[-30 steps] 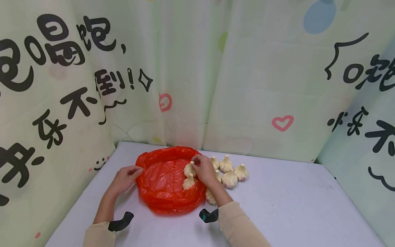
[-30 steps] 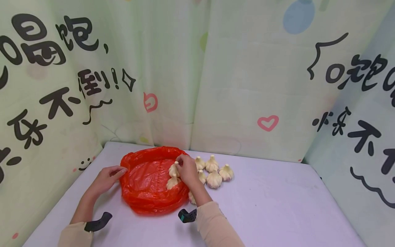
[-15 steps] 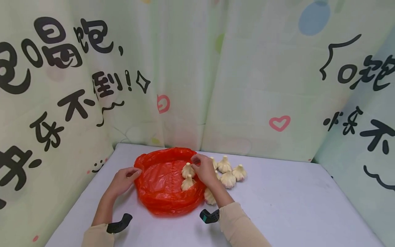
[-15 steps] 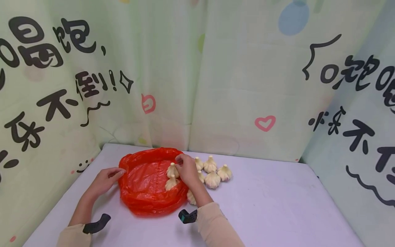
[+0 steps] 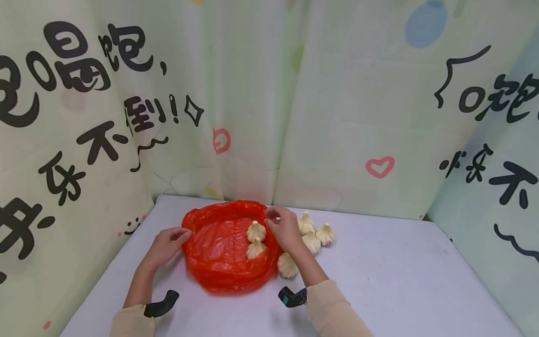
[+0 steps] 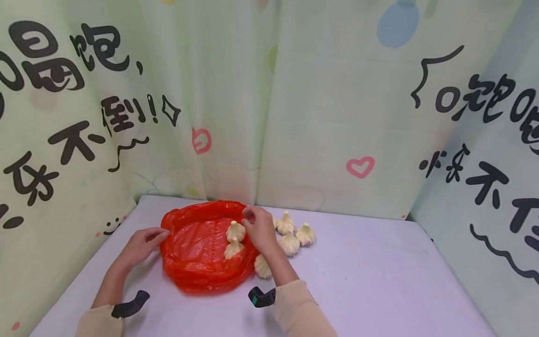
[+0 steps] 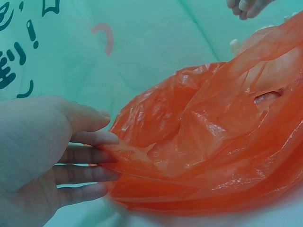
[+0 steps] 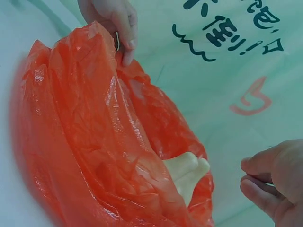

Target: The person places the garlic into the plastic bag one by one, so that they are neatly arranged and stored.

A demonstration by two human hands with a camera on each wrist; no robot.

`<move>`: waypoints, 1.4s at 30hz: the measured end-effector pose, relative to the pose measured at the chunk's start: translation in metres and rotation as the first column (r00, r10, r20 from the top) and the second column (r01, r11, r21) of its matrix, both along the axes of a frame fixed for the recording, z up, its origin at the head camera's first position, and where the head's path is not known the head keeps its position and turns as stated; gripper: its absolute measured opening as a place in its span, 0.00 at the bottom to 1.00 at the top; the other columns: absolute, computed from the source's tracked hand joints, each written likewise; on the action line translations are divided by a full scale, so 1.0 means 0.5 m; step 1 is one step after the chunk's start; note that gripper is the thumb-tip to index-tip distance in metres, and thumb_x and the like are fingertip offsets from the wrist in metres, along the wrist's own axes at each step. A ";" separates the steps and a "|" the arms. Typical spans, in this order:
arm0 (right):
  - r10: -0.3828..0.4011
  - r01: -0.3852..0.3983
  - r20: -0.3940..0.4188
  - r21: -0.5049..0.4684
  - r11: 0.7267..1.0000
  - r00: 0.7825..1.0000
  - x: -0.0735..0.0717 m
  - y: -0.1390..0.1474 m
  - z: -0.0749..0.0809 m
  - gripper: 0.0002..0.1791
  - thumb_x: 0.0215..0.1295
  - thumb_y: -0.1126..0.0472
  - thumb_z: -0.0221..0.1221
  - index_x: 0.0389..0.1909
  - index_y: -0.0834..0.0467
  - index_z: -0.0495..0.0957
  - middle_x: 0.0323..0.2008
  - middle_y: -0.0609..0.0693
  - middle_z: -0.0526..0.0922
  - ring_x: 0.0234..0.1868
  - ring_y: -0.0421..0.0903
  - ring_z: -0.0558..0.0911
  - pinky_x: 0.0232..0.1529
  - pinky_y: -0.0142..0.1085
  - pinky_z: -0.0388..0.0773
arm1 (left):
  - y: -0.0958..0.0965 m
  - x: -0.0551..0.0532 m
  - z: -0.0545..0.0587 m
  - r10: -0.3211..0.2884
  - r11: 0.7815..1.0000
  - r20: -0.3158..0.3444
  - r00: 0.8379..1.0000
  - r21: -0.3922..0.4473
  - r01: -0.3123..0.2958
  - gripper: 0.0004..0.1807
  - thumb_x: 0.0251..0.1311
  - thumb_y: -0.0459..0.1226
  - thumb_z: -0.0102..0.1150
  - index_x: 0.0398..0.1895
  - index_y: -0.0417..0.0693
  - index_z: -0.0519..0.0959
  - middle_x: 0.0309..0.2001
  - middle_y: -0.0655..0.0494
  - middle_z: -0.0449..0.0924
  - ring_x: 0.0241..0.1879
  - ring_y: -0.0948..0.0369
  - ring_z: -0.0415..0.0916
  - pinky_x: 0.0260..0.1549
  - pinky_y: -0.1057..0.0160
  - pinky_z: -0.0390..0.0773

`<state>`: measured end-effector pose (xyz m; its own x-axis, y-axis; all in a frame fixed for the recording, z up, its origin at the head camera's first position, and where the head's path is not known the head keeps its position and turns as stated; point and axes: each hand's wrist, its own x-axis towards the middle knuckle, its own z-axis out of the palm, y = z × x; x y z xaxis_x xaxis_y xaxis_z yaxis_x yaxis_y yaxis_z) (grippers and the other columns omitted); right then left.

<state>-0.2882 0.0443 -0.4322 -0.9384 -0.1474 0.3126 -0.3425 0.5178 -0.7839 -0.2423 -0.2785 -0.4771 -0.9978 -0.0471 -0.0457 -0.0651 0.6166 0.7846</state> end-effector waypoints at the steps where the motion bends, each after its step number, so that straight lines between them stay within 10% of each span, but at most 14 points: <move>1: 0.001 -0.001 0.002 -0.004 1.000 1.000 0.002 0.002 0.002 0.11 0.61 0.69 0.62 0.45 0.61 0.81 0.41 0.56 0.85 0.44 0.50 0.82 0.47 0.42 0.84 | 0.000 0.000 0.000 0.000 1.000 -0.001 1.000 0.000 0.000 0.24 0.69 0.49 0.51 0.59 0.43 0.75 0.55 0.43 0.78 0.54 0.49 0.73 0.51 0.52 0.81; 42: -0.075 0.073 -0.027 -0.071 0.995 0.997 0.060 0.067 0.015 0.10 0.60 0.66 0.65 0.43 0.56 0.82 0.42 0.52 0.85 0.45 0.48 0.85 0.45 0.39 0.84 | -0.002 0.001 0.001 -0.009 1.000 -0.011 1.000 0.000 0.009 0.24 0.69 0.49 0.50 0.59 0.43 0.76 0.55 0.43 0.78 0.54 0.50 0.73 0.52 0.52 0.81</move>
<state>-0.2582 0.0776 -0.4245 -0.9363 -0.0547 0.3470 -0.3284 0.4872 -0.8092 -0.2417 -0.2796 -0.4767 -0.9987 -0.0377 -0.0345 -0.0504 0.6174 0.7850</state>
